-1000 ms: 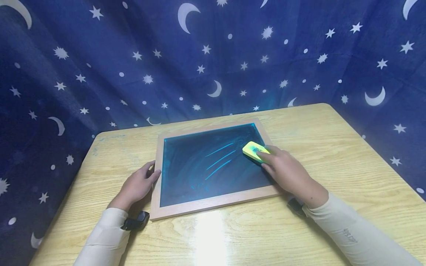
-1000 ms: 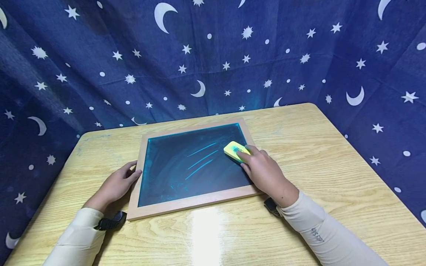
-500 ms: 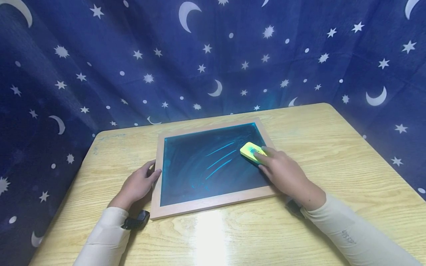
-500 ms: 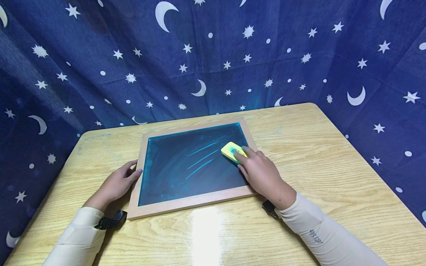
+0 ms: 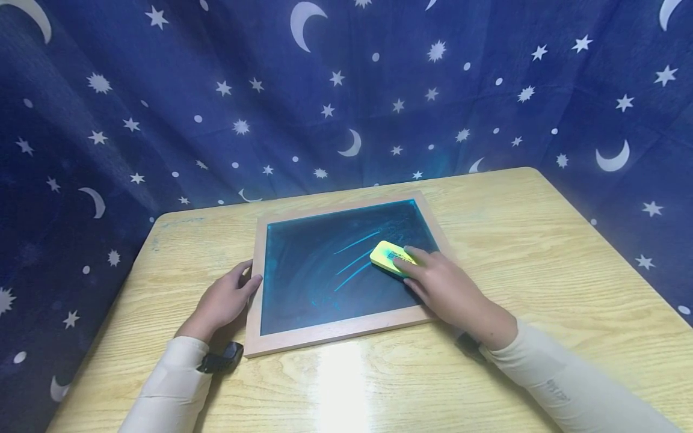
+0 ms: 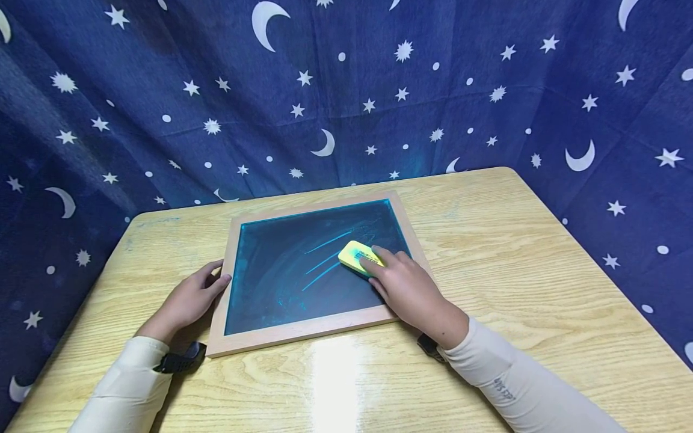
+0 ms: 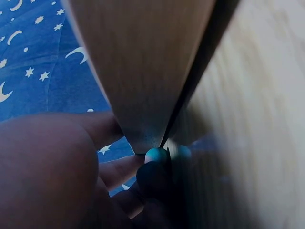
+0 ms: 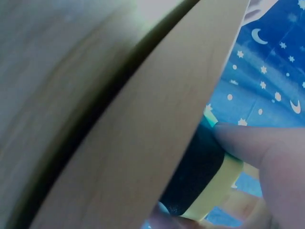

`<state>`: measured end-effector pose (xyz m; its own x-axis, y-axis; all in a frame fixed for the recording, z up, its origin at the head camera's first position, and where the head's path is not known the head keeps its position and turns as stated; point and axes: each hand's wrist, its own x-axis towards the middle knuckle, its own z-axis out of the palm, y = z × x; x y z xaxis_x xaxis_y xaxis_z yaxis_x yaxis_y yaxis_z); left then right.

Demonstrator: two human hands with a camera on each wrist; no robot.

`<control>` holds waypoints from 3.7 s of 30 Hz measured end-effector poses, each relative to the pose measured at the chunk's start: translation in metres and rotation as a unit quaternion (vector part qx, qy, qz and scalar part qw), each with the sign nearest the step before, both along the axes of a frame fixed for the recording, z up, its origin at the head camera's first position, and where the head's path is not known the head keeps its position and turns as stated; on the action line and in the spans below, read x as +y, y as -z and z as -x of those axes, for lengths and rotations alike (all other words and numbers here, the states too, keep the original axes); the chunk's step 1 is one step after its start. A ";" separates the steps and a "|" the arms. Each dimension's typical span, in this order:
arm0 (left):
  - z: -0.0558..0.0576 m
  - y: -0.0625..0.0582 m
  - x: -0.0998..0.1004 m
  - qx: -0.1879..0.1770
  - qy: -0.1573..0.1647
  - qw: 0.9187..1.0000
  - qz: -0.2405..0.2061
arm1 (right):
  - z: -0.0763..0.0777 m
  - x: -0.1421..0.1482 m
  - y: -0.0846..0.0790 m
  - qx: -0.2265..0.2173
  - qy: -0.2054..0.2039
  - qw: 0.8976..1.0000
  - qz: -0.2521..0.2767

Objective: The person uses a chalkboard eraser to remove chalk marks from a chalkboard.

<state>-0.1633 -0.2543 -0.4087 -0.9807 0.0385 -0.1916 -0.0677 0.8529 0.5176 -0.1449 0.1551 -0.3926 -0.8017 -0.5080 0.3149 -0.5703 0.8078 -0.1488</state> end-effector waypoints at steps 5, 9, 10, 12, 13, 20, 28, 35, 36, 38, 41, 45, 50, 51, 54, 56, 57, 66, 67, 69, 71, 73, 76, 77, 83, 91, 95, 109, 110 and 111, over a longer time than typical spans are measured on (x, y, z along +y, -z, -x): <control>0.000 0.001 -0.001 0.002 0.001 1.000 -0.002 | -0.006 -0.009 0.001 0.005 -0.023 1.000 -0.006; 0.000 0.002 -0.001 0.004 0.001 1.000 -0.002 | -0.013 -0.016 0.001 0.007 -0.040 0.999 -0.009; 0.000 0.002 -0.001 0.004 0.001 1.000 -0.002 | -0.015 -0.017 0.001 0.008 -0.044 0.999 -0.010; 0.000 0.002 -0.001 0.004 0.001 1.000 -0.002 | -0.020 -0.021 0.001 0.004 -0.053 0.999 -0.012; 0.000 0.002 -0.001 0.004 0.001 1.000 -0.002 | -0.022 -0.023 0.001 0.002 -0.058 0.998 -0.012; 0.000 0.001 -0.001 0.002 0.000 1.000 0.000 | -0.036 -0.036 0.000 -0.016 -0.079 0.997 -0.011; 0.000 0.000 0.000 0.000 -0.001 1.000 -0.002 | -0.042 -0.043 -0.001 -0.020 -0.093 0.995 -0.013; -0.001 0.000 0.000 0.002 -0.001 1.000 -0.004 | -0.043 -0.043 0.000 -0.023 -0.108 0.994 -0.012; -0.001 0.000 0.000 0.002 -0.001 1.000 -0.004 | -0.043 -0.043 0.001 -0.022 -0.110 0.994 -0.010; -0.001 -0.001 0.000 0.002 -0.001 1.000 -0.004 | -0.043 -0.044 0.001 -0.024 -0.111 0.994 -0.007; -0.001 -0.001 0.001 0.002 -0.002 1.000 -0.004 | -0.043 -0.044 0.001 -0.026 -0.109 0.994 -0.003; -0.001 -0.002 0.001 0.001 -0.003 1.000 -0.002 | -0.043 -0.045 0.001 -0.026 -0.105 0.994 -0.006; -0.001 -0.003 0.001 0.000 -0.002 1.000 -0.001 | -0.043 -0.043 0.001 -0.022 -0.109 0.994 -0.014; -0.001 -0.003 0.001 0.000 -0.001 1.000 -0.001 | -0.042 -0.043 0.001 -0.019 -0.112 0.993 -0.014; -0.001 -0.002 0.001 0.001 0.000 1.000 -0.001 | -0.042 -0.042 0.001 -0.008 -0.125 0.992 -0.013; -0.001 -0.002 0.001 0.001 0.000 1.000 -0.001 | -0.041 -0.041 0.001 -0.003 -0.132 0.991 -0.011; -0.001 -0.002 0.001 0.000 0.000 1.000 0.000 | -0.041 -0.041 0.001 -0.002 -0.135 0.991 -0.011; -0.001 -0.001 0.000 0.000 0.000 1.000 -0.003 | -0.036 -0.039 0.001 -0.002 -0.121 0.992 -0.022; -0.001 -0.001 0.000 0.000 0.000 1.000 -0.003 | -0.035 -0.038 0.002 -0.001 -0.117 0.993 -0.023; -0.001 -0.001 0.001 0.001 0.000 1.000 -0.003 | -0.033 -0.036 0.002 0.003 -0.108 0.994 -0.023; -0.001 -0.001 0.001 0.001 0.000 1.000 -0.002 | -0.031 -0.034 0.003 0.007 -0.097 0.995 -0.023; -0.001 -0.001 0.000 0.002 -0.001 1.000 -0.002 | -0.028 -0.032 0.003 0.010 -0.084 0.996 -0.023; 0.000 -0.001 0.000 0.003 -0.001 1.000 -0.002 | -0.024 -0.029 0.002 0.019 -0.066 0.997 -0.021; 0.000 -0.001 0.000 0.003 -0.001 1.000 -0.002 | -0.022 -0.027 0.002 0.022 -0.061 0.998 -0.019; 0.000 -0.001 0.000 0.003 -0.002 1.000 -0.001 | -0.012 -0.018 0.001 0.025 -0.028 0.999 -0.015; 0.000 0.000 0.000 0.003 -0.001 1.000 0.001 | -0.003 -0.005 -0.003 0.006 0.026 0.999 -0.031; 0.000 -0.001 0.000 0.002 -0.001 1.000 0.001 | 0.001 -0.001 -0.005 -0.006 0.044 0.998 -0.034; 0.000 0.001 -0.001 0.007 0.004 1.000 0.005 | -0.001 -0.004 -0.007 -0.007 0.050 0.998 -0.040; 0.001 0.001 -0.001 0.007 0.004 1.000 0.005 | -0.001 -0.004 -0.006 -0.007 0.049 0.998 -0.040; 0.001 0.001 -0.001 0.007 0.004 1.000 0.005 | -0.001 -0.004 -0.006 -0.006 0.046 0.998 -0.040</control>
